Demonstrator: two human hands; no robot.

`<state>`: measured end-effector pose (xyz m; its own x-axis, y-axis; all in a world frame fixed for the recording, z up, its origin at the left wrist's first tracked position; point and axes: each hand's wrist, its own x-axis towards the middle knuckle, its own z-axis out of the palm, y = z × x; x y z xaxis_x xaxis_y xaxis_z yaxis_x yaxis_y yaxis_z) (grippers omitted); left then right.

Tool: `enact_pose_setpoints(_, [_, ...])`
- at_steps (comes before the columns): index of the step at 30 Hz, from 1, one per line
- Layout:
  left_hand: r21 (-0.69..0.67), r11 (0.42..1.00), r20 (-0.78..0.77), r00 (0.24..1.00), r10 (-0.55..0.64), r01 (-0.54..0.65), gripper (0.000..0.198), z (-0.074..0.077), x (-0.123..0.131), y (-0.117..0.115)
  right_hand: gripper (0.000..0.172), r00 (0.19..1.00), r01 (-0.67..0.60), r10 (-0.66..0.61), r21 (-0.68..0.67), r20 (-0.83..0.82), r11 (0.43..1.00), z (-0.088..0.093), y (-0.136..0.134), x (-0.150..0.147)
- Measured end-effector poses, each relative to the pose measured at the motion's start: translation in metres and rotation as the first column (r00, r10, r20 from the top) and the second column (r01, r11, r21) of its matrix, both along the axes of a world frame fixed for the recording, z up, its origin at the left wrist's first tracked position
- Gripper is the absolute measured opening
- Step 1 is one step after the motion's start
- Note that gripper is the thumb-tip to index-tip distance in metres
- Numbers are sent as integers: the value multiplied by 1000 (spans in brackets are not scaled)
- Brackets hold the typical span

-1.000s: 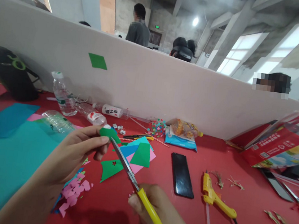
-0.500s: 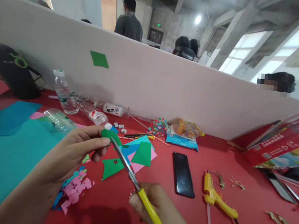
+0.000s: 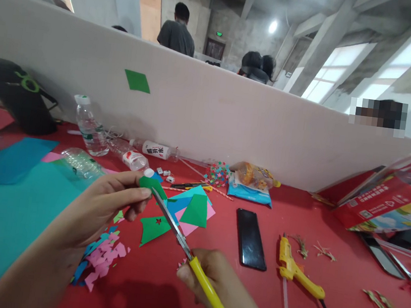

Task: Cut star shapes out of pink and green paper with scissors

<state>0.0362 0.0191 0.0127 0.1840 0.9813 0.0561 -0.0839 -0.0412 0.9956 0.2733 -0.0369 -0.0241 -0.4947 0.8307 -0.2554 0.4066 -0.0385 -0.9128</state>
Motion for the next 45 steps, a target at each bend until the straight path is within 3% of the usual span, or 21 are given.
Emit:
enact_pose_setpoints(12, [7,1000,12,1000,1,-1,19,-2,1,-1,71,1000,15,-15,-4,24,1000,-2,2,2])
enact_pose_setpoints(16, [53,997,-1,998,62,-61,18,-3,2,0,71,1000,3,-3,-27,3,1000,1,2,3])
enact_pose_setpoints(20, [32,991,59,990,132,-134,10,-6,3,-1,69,1000,4,-5,-22,-28,1000,-4,1,7])
enact_pose_setpoints(26, [53,988,109,985,136,-142,13,-7,8,-5,69,984,142,-151,-98,-96,985,-17,-9,11])
enact_pose_setpoints(31, [75,970,137,966,219,-231,10,-6,19,-10,76,983,65,-81,-100,-166,993,-17,-8,2])
enact_pose_setpoints(36, [97,970,157,966,204,-221,7,-7,25,-12,72,964,77,-92,-68,-251,995,-18,-9,-5])
enact_pose_setpoints(42, [98,966,164,961,223,-241,8,-6,27,-11,66,965,179,-193,-95,-175,979,-22,-19,-6])
enact_pose_setpoints(45, [91,968,158,964,216,-232,9,-5,26,-11,70,978,163,-169,-59,-123,985,-18,-15,-4])
